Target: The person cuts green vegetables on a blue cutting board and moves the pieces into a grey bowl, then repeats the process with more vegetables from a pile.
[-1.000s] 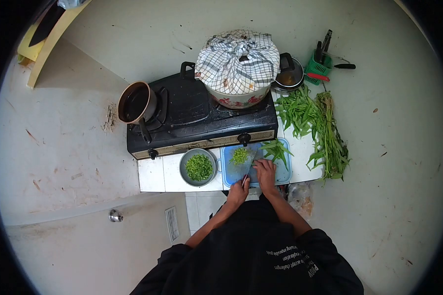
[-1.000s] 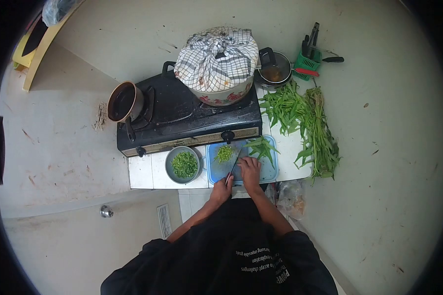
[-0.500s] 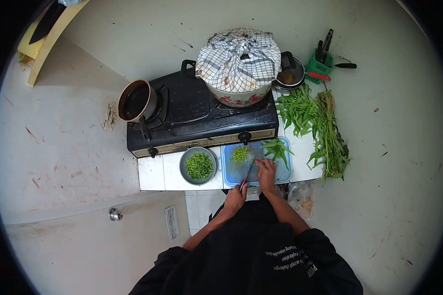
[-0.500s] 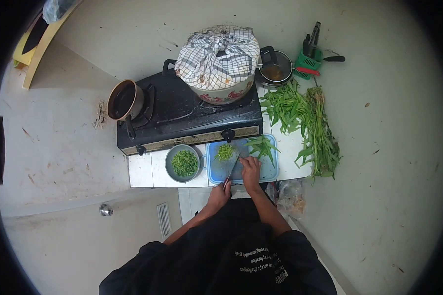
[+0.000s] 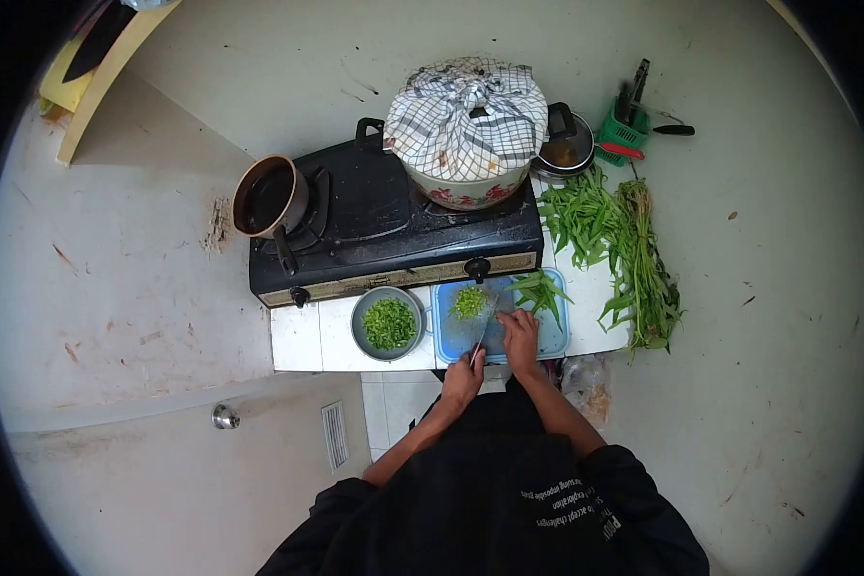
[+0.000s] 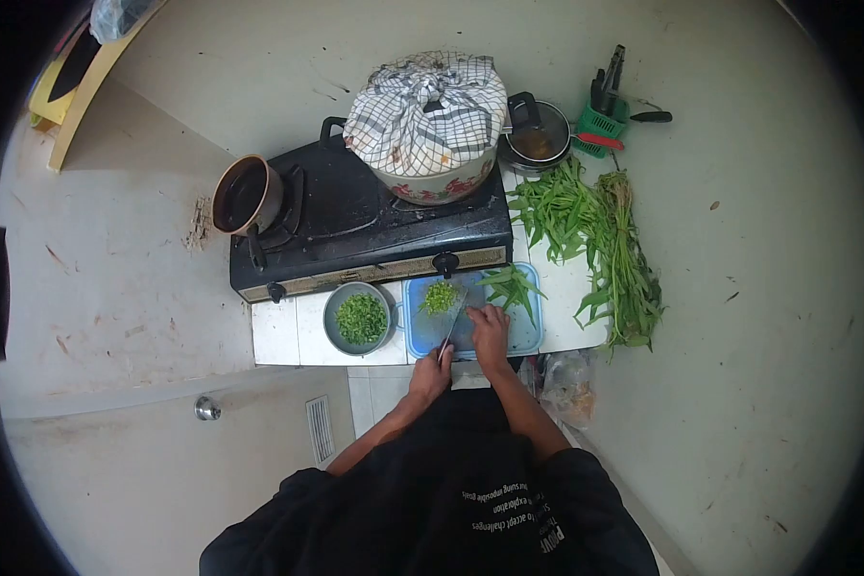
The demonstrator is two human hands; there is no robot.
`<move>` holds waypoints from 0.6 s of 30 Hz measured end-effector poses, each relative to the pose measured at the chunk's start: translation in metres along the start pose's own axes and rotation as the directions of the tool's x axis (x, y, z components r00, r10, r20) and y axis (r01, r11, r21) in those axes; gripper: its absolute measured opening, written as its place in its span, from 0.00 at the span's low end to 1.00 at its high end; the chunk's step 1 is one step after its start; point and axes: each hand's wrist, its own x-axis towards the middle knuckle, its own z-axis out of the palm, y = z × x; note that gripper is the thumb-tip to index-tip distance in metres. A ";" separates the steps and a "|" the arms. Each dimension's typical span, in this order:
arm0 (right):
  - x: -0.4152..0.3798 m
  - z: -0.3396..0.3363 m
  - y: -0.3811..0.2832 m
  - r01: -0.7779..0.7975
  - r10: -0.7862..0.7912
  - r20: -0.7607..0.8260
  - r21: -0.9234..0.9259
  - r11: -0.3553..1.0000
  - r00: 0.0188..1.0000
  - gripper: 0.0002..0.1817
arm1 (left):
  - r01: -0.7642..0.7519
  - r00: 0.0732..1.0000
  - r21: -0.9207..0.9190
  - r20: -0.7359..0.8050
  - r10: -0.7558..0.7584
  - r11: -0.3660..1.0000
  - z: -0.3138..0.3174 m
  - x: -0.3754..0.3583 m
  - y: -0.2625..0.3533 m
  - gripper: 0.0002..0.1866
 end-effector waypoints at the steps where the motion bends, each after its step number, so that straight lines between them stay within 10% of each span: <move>1: 0.000 0.000 -0.001 0.000 0.000 -0.003 -0.007 1.000 1.000 0.17 | -0.011 1.000 -0.006 0.006 0.011 1.000 0.000 -0.001 0.001 0.28; 18: 0.001 0.001 0.000 -0.023 0.023 -0.045 0.004 1.000 0.999 0.11 | -0.015 1.000 0.140 -0.018 0.018 0.990 0.005 -0.003 -0.001 0.30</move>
